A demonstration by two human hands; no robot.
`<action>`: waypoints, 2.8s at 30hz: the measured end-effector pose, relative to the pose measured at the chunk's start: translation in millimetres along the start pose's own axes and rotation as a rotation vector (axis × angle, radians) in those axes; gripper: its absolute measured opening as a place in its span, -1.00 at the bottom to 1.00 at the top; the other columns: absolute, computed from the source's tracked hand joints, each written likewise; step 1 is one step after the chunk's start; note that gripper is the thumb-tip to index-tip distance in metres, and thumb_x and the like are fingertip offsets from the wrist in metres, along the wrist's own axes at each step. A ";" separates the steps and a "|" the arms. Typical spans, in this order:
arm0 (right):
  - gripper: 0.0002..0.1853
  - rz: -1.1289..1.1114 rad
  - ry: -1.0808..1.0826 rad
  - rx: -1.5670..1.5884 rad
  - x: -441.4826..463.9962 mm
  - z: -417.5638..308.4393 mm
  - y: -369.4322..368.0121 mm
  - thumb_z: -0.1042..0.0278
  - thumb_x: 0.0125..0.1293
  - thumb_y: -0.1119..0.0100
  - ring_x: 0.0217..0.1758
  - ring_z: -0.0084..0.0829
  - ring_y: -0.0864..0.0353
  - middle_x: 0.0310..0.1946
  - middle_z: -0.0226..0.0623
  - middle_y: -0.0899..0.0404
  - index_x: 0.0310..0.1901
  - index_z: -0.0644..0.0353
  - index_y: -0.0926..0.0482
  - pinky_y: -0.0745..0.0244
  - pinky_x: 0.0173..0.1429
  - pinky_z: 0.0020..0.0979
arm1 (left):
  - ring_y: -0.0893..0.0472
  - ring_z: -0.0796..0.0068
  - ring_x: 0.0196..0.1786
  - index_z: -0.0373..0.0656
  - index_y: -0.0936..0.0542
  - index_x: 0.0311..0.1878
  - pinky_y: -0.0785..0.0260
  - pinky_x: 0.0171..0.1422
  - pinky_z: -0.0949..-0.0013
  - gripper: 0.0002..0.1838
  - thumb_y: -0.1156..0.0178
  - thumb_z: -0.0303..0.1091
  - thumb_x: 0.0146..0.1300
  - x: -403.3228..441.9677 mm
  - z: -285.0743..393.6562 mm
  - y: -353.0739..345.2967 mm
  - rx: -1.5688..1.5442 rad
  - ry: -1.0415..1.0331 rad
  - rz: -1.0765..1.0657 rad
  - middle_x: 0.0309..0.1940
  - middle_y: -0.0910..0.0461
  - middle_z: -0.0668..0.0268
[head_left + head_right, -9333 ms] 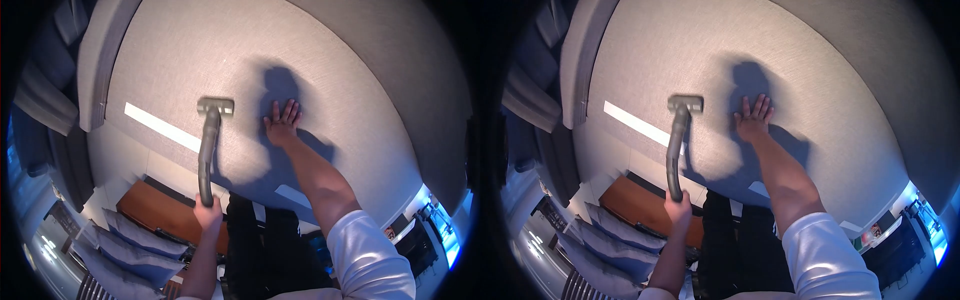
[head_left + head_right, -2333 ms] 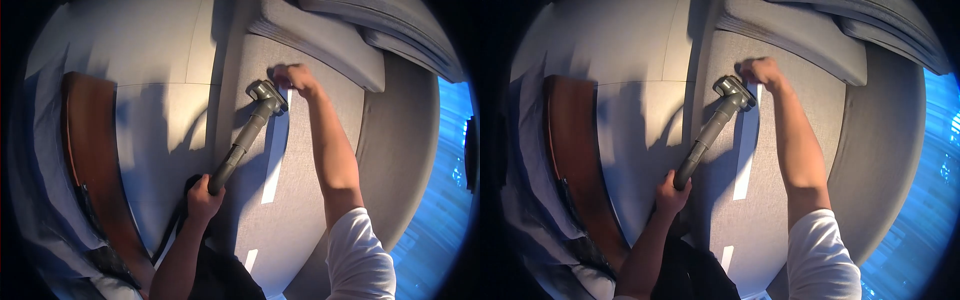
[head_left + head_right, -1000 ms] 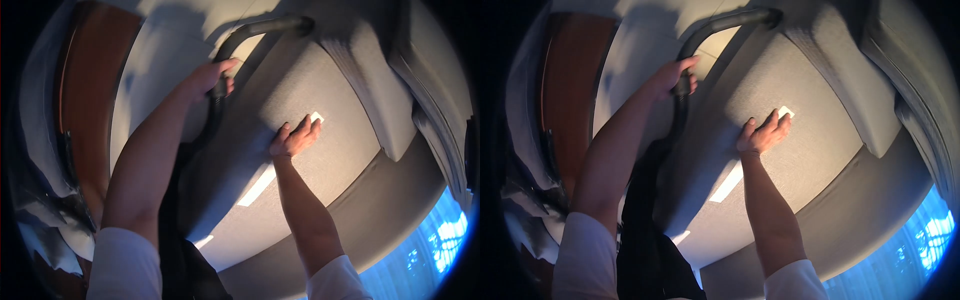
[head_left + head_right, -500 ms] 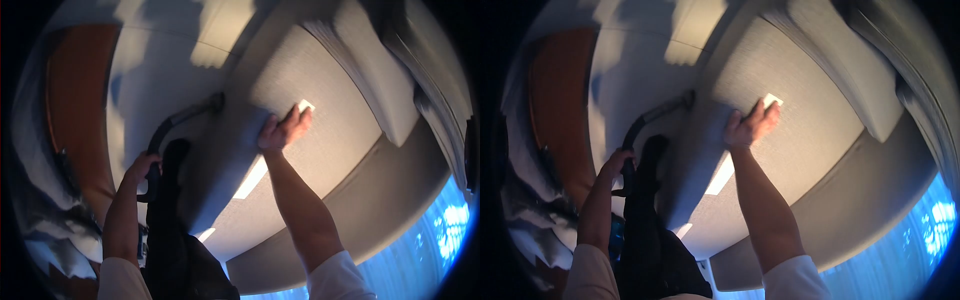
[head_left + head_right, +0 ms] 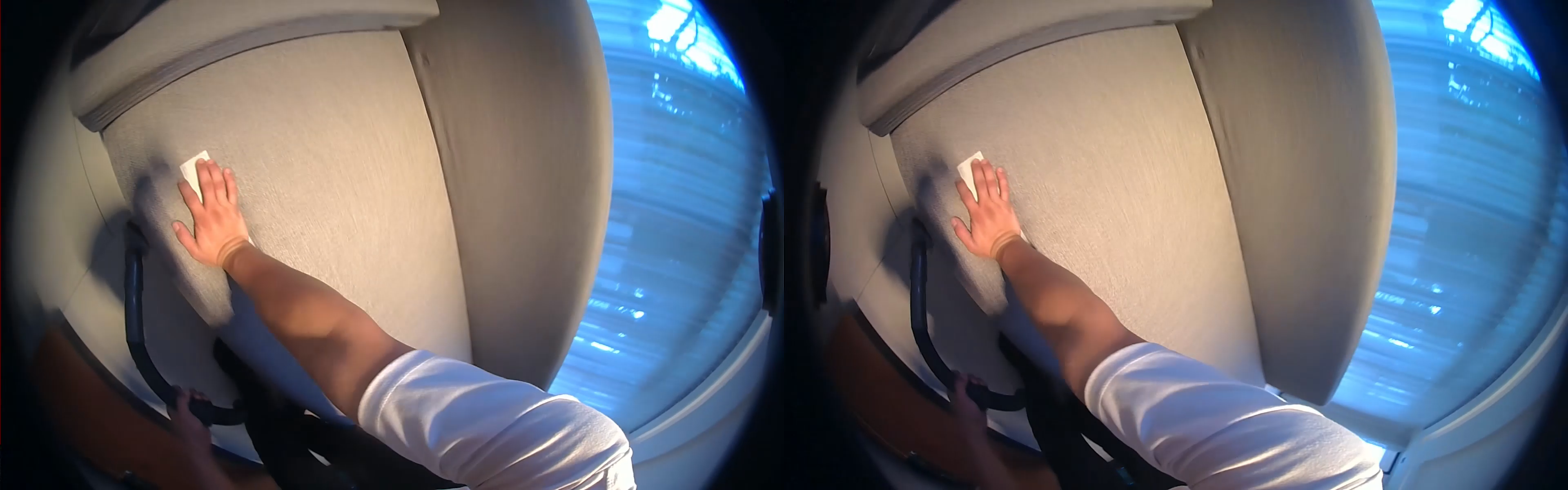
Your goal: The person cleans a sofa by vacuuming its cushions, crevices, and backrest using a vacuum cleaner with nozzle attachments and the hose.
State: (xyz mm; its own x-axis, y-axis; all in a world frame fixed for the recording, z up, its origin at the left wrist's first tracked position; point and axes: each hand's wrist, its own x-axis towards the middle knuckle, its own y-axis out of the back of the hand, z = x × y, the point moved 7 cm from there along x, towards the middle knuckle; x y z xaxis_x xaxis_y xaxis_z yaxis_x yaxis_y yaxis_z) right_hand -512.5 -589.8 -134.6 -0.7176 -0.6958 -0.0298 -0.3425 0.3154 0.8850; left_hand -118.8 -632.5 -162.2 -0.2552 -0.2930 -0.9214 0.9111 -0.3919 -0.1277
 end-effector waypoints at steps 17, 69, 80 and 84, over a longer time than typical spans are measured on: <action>-0.17 -0.024 -0.518 -0.006 -366.1 188.5 102.6 -0.14 0.48 -0.11 0.77 -0.01 0.31 0.69 0.01 0.18 0.63 0.06 -0.12 0.40 0.77 0.07 | -0.76 0.16 -0.28 -0.33 -0.57 -0.06 -0.55 -0.10 0.15 -0.68 -0.29 -0.22 0.37 -151.1 -109.0 -166.3 1.485 -0.833 -0.117 -0.35 -0.73 0.04; -0.31 0.115 -0.538 -0.022 -668.4 93.5 21.2 -0.13 0.49 -0.04 0.76 -0.10 0.18 0.68 -0.10 0.02 0.57 -0.07 -0.27 0.23 0.72 0.14 | -0.73 0.25 -0.27 -0.20 -0.60 -0.15 -0.54 -0.12 0.21 -0.71 -0.42 -0.23 0.24 -235.1 -209.9 95.4 1.926 -0.523 -0.285 -0.37 -0.67 0.14; -0.07 0.349 -2.235 0.156 -1044.6 72.3 -10.0 -0.39 0.50 0.13 0.76 0.11 0.40 0.71 0.06 0.32 0.69 -0.04 0.15 0.36 0.68 0.26 | -0.68 -0.12 -0.28 -0.17 -0.53 -0.21 -0.54 -0.14 0.02 -0.76 -0.33 -0.35 0.07 -202.1 -238.5 -132.0 2.402 -0.612 -1.040 -0.38 -0.68 0.02; -0.06 0.348 -2.239 0.183 -1057.6 67.2 -12.4 -0.41 0.51 0.19 0.75 0.14 0.41 0.69 0.13 0.31 0.69 0.01 0.15 0.39 0.67 0.29 | -0.67 -0.11 -0.20 -0.12 -0.55 -0.15 -0.54 -0.05 -0.04 -0.70 -0.37 -0.36 0.03 -255.4 -347.0 -165.0 2.500 -0.675 -1.407 -0.33 -0.66 0.02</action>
State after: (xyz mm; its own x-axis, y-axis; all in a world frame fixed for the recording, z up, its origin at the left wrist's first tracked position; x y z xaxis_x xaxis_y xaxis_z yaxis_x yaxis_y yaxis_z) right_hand 209.9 185.6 -145.3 -0.0079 0.9359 -0.3521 -0.0352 0.3516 0.9355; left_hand -91.6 -190.4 -33.2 -0.3029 0.7180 -0.6267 -0.8479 0.0972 0.5212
